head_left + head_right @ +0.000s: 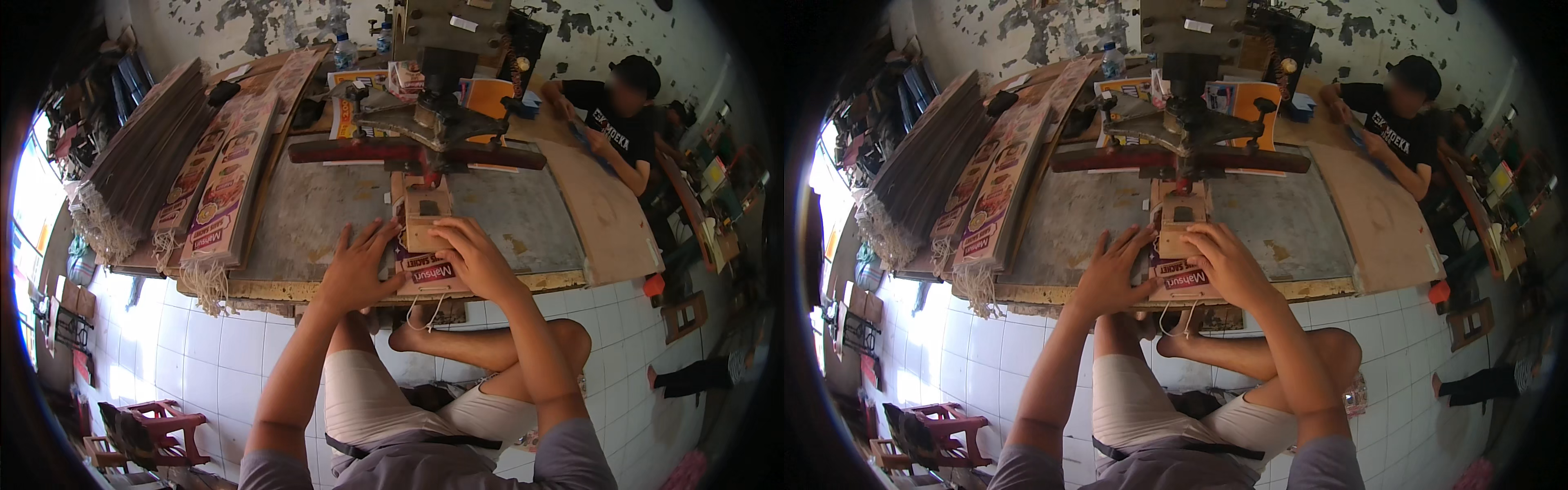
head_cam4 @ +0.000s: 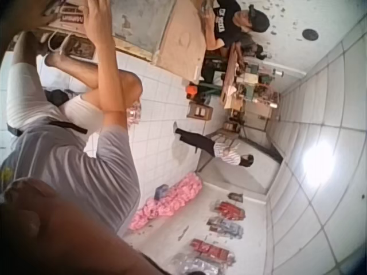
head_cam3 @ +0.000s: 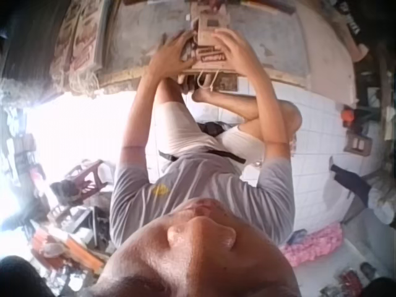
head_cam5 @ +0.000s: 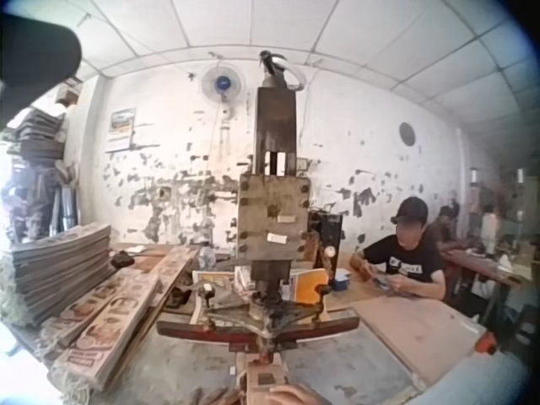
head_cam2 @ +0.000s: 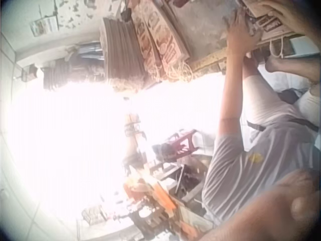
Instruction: The person applies adhesive to paper packaging sheets by hand using a small wooden block, then stacks the treated sheets onto a pile.
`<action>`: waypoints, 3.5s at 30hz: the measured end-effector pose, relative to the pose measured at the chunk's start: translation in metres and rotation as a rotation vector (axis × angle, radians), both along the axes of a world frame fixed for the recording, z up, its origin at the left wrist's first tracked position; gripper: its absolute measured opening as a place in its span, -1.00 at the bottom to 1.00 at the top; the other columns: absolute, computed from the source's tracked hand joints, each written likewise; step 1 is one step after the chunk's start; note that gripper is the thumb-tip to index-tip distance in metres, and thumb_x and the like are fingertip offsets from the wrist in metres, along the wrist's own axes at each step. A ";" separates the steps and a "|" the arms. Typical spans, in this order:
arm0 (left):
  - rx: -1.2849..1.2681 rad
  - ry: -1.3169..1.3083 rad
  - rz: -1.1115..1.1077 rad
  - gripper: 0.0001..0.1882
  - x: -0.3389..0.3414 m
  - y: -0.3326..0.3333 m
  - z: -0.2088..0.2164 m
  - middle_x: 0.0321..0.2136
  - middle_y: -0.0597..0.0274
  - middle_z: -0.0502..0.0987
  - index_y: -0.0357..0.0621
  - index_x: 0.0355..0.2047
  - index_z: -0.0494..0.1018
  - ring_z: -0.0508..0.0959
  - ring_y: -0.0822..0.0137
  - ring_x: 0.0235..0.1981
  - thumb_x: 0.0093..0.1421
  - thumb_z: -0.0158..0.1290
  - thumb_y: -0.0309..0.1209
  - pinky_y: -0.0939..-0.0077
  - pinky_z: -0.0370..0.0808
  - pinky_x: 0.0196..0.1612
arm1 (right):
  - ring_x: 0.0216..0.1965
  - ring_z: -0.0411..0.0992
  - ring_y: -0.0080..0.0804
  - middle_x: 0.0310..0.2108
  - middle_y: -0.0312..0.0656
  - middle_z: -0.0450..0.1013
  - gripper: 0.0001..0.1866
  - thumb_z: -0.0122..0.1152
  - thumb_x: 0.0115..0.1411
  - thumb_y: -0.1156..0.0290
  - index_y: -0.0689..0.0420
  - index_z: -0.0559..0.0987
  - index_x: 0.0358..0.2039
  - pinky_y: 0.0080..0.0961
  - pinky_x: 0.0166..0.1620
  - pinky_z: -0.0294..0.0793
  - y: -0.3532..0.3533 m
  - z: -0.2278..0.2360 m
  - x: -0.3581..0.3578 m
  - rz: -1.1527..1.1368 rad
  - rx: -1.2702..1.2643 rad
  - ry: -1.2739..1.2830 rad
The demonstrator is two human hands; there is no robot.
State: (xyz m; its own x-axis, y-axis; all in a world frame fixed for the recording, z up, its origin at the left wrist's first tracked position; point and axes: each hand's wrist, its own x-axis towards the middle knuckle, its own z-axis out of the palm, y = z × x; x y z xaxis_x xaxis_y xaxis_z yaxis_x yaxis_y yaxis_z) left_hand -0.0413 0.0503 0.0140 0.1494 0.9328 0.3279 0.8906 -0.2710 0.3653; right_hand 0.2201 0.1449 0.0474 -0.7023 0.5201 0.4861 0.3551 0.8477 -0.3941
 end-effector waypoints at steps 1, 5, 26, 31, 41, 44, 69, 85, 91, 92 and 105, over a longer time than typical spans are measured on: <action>0.001 0.007 0.001 -0.10 0.000 0.000 0.000 0.57 0.17 0.34 -0.04 0.53 0.28 0.23 0.03 0.62 0.29 0.23 0.07 -0.31 -0.06 0.66 | 0.30 0.45 -0.01 0.30 -0.16 0.47 -0.52 0.41 0.30 0.59 0.13 0.60 0.23 -0.10 0.32 0.54 0.007 -0.003 -0.003 -0.006 0.008 -0.001; -0.004 0.019 0.006 -0.10 -0.001 0.000 0.000 0.58 0.19 0.33 -0.04 0.54 0.27 0.22 0.06 0.62 0.29 0.25 0.05 -0.33 -0.06 0.66 | 0.30 0.45 -0.01 0.29 -0.15 0.48 -0.55 0.40 0.32 0.55 0.15 0.60 0.21 -0.11 0.32 0.54 0.025 -0.004 -0.013 -0.012 0.020 0.014; -0.062 -0.017 0.016 -0.12 0.004 -0.002 0.012 0.59 0.20 0.30 -0.07 0.50 0.31 0.21 0.06 0.63 0.27 0.28 0.02 -0.31 -0.05 0.67 | 0.29 0.48 -0.02 0.29 -0.17 0.53 -0.52 0.47 0.24 0.57 0.13 0.64 0.18 -0.11 0.33 0.55 0.031 -0.015 -0.017 -0.019 0.013 0.105; -0.075 -0.025 0.015 -0.12 0.003 -0.001 0.013 0.59 0.17 0.31 -0.08 0.50 0.31 0.21 0.05 0.63 0.27 0.28 0.03 -0.32 -0.05 0.66 | 0.30 0.49 -0.03 0.29 -0.17 0.54 -0.51 0.50 0.22 0.58 0.13 0.65 0.18 -0.11 0.33 0.55 0.031 -0.014 -0.018 -0.028 0.027 0.106; -0.074 -0.044 0.012 -0.13 0.004 -0.002 0.014 0.58 0.13 0.32 -0.11 0.49 0.33 0.21 0.03 0.63 0.27 0.28 0.03 -0.33 -0.05 0.66 | 0.29 0.49 0.02 0.27 -0.12 0.53 -0.54 0.48 0.24 0.54 0.17 0.63 0.16 -0.07 0.32 0.56 0.031 -0.010 -0.017 -0.028 0.043 0.099; -0.076 -0.040 0.017 -0.13 0.004 -0.002 0.013 0.57 0.12 0.32 -0.11 0.49 0.33 0.21 0.03 0.63 0.28 0.27 0.04 -0.33 -0.05 0.66 | 0.28 0.49 0.03 0.25 -0.12 0.53 -0.54 0.48 0.24 0.56 0.17 0.63 0.15 -0.07 0.30 0.57 0.032 -0.013 -0.018 -0.046 0.016 0.100; -0.075 -0.029 0.016 -0.10 0.004 -0.003 0.014 0.59 0.17 0.30 -0.12 0.51 0.29 0.21 0.06 0.63 0.28 0.27 0.05 -0.30 -0.05 0.66 | 0.26 0.50 0.03 0.24 -0.12 0.54 -0.50 0.46 0.22 0.65 0.16 0.62 0.18 -0.08 0.27 0.57 0.031 -0.015 -0.019 -0.046 -0.011 0.149; 0.057 -0.067 0.126 -0.11 0.005 -0.037 0.001 0.54 0.04 0.36 -0.15 0.55 0.28 0.28 0.03 0.60 0.32 0.31 -0.07 -0.14 0.08 0.64 | 0.25 0.52 -0.01 0.25 -0.15 0.56 -0.54 0.53 0.25 0.45 0.11 0.67 0.16 -0.06 0.26 0.56 -0.033 -0.012 0.026 0.019 0.058 0.059; 0.165 -0.003 0.237 -0.13 0.004 -0.094 -0.036 0.58 -0.01 0.30 -0.21 0.56 0.25 0.19 -0.06 0.64 0.37 0.24 -0.07 -0.19 -0.01 0.65 | 0.19 0.59 -0.14 0.21 -0.15 0.60 -0.60 0.57 0.20 0.54 0.11 0.71 0.06 -0.13 0.24 0.57 -0.067 0.009 0.116 -0.093 -0.131 0.139; 0.189 0.006 0.270 -0.13 0.002 -0.101 -0.047 0.59 -0.03 0.28 -0.20 0.56 0.25 0.16 -0.11 0.65 0.38 0.23 -0.06 -0.23 -0.04 0.65 | 0.20 0.59 -0.16 0.22 -0.13 0.60 -0.61 0.56 0.22 0.54 0.12 0.71 0.07 -0.15 0.24 0.56 -0.056 0.007 0.138 -0.179 -0.157 0.145; 0.621 0.094 0.412 -0.02 0.000 -0.085 -0.205 0.54 -0.42 0.13 -0.19 0.54 0.11 -0.05 -0.55 0.61 0.27 0.31 -0.08 -0.73 -0.21 0.54 | 0.36 0.48 0.02 0.30 0.01 0.55 -0.60 0.19 0.56 0.51 0.14 0.51 0.35 -0.14 0.35 0.47 0.251 -0.049 0.344 -0.813 0.145 0.050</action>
State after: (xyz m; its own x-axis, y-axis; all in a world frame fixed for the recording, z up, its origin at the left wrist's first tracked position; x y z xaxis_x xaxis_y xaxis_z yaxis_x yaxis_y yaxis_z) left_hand -0.0417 -0.0345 -0.1907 -0.1189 0.5670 0.8151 0.9844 -0.0401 0.1715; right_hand 0.5639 0.3958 -0.0014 -0.1098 0.7863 0.6080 0.8644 0.3776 -0.3321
